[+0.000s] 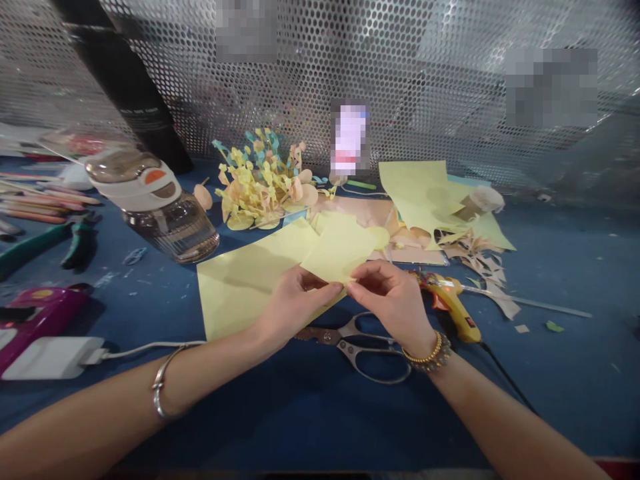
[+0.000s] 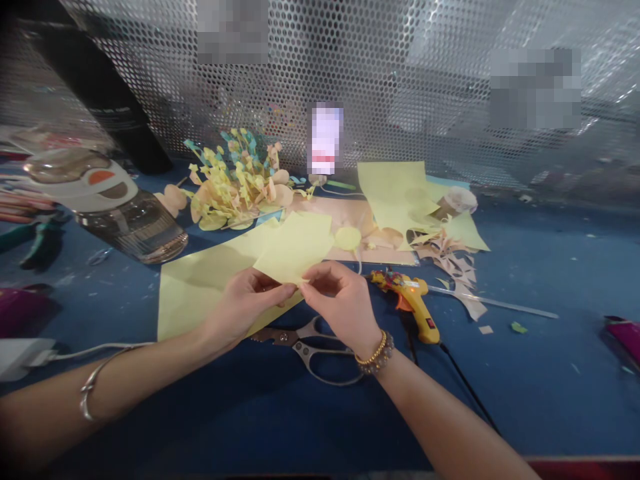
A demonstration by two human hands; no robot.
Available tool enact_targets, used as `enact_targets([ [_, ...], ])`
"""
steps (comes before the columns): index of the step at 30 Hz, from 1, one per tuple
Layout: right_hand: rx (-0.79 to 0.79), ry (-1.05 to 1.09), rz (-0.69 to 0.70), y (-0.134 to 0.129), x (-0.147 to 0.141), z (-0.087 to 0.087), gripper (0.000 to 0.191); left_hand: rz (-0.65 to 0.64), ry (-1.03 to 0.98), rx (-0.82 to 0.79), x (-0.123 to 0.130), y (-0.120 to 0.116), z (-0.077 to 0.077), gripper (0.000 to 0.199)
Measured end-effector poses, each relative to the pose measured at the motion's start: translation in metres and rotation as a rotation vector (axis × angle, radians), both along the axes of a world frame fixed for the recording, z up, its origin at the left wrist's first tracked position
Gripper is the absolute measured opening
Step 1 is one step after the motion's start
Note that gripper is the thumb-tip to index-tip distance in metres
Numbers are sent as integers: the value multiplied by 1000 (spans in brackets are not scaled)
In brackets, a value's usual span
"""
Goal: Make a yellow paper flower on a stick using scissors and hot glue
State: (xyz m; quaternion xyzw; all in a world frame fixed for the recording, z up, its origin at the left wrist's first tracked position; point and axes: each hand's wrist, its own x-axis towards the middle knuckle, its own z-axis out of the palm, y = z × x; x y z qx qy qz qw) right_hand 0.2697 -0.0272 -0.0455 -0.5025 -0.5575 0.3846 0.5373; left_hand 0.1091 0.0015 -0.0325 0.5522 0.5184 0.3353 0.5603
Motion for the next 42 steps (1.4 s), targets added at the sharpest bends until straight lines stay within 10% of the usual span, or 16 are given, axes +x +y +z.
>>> enact_targets([
  [42,-56,24,4,0,2,0,10,-72,-55,26,-1,-3,1,15],
])
